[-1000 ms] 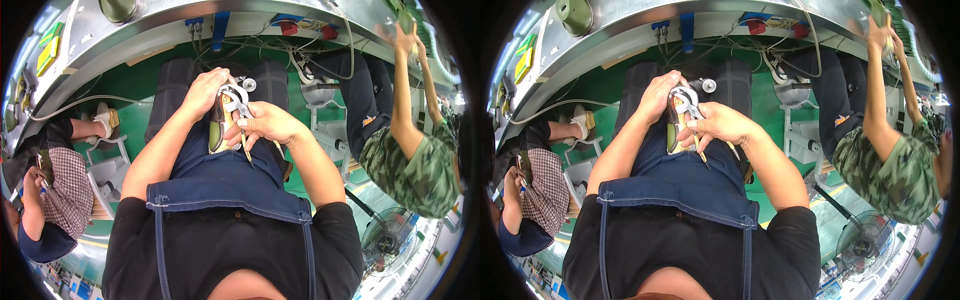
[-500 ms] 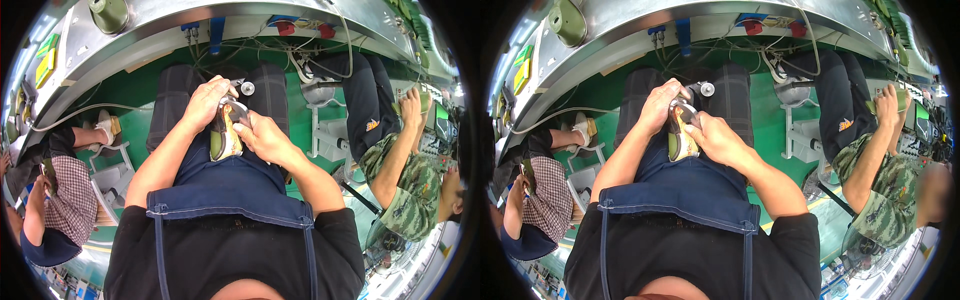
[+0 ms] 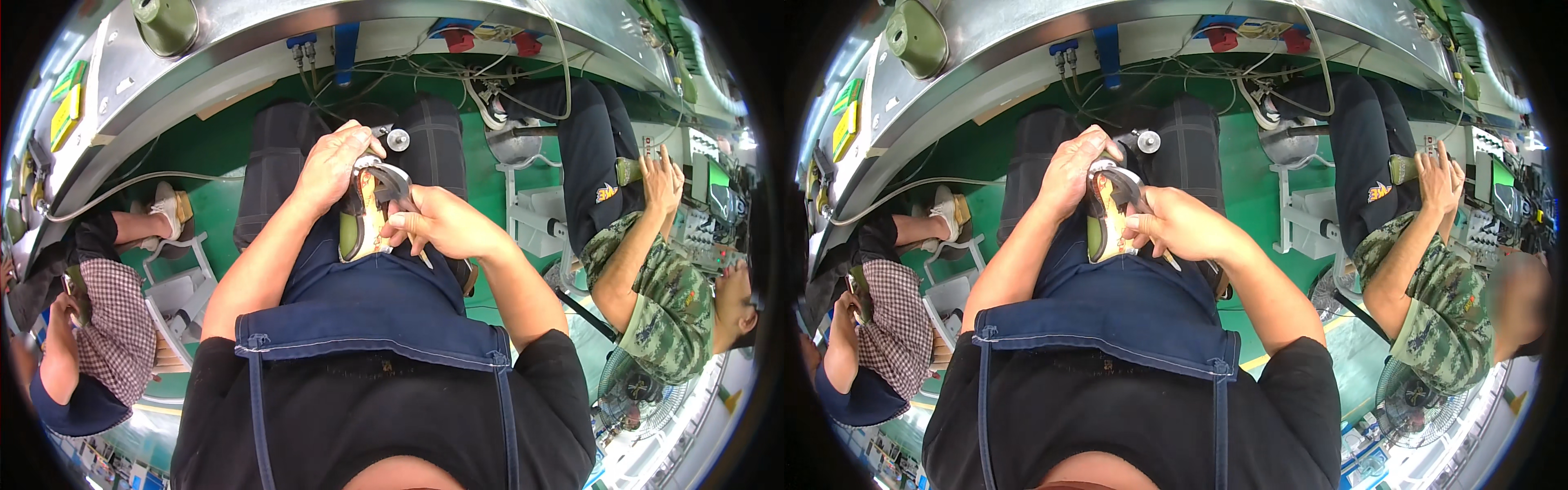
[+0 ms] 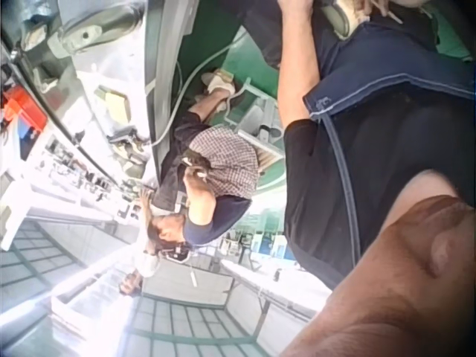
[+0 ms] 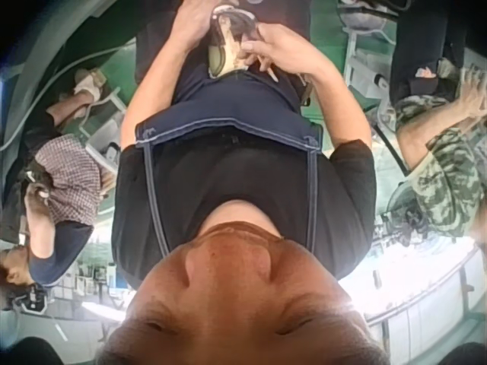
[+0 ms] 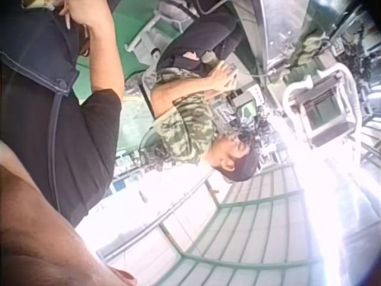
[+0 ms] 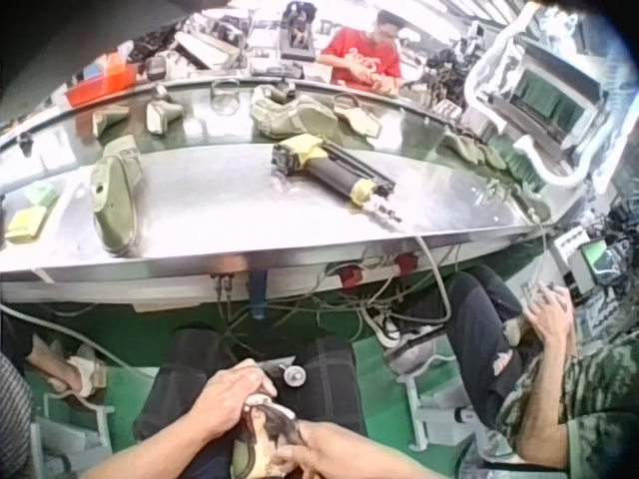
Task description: The person assembles green slipper soles by attaching a decorative strap and securing the sole to the upper. They use a staple gun to fasten the components and a hammer to adjust the fit. The person handles the slipper parts one at a time, placing finished units on a nearby table.
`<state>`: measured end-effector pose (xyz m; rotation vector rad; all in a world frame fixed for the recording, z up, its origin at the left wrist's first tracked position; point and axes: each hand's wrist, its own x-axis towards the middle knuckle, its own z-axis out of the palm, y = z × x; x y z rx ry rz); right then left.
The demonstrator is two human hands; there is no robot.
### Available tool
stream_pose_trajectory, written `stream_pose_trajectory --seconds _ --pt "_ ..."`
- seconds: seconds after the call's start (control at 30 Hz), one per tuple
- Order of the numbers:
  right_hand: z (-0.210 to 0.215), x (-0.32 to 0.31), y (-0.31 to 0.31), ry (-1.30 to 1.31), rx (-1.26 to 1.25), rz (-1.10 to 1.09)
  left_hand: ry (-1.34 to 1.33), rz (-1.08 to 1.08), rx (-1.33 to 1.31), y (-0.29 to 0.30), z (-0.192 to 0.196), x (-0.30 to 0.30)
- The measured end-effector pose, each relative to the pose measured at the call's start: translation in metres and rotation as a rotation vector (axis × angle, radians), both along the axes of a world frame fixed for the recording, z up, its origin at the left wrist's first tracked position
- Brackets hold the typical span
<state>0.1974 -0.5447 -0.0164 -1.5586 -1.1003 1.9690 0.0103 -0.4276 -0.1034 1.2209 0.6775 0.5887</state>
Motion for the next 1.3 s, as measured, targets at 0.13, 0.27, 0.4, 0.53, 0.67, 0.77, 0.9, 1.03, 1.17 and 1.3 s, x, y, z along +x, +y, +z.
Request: stream_pose_trajectory --seconds 0.13,0.27,0.4,0.53,0.67,0.77,0.9,1.03,1.17,1.3 --pt "-0.007 0.001 -0.003 0.104 -0.057 -0.071 0.01 0.02 -0.041 0.0 -0.001 0.0" --pt "-0.006 -0.004 0.001 0.142 -0.032 -0.11 0.004 0.032 -0.024 -0.001 -0.001 -0.001" --pt "-0.001 -0.01 0.002 0.186 -0.034 -0.14 0.022 0.036 -0.029 -0.002 -0.001 -0.002" --pt "0.008 -0.008 0.004 0.054 -0.019 -0.068 0.015 0.028 -0.016 -0.005 0.003 -0.003" --pt "0.013 -0.012 -0.003 -0.085 0.026 -0.048 0.036 -0.006 0.056 -0.009 0.008 -0.006" --pt "0.019 -0.016 -0.004 -0.061 -0.039 -0.071 0.033 -0.008 0.073 -0.01 0.007 -0.006" --pt "0.009 -0.027 -0.012 -0.235 0.037 -0.086 -0.004 -0.001 0.087 -0.011 0.004 -0.007" --pt "-0.004 -0.037 -0.018 -0.303 0.152 -0.133 -0.002 -0.003 0.051 -0.012 0.005 -0.007" --pt "-0.007 -0.044 -0.022 -0.352 0.235 -0.145 0.003 -0.001 0.046 -0.014 0.009 -0.01" --pt "-0.011 -0.048 -0.027 -0.382 0.321 -0.154 -0.007 -0.012 0.058 -0.015 0.009 -0.013"
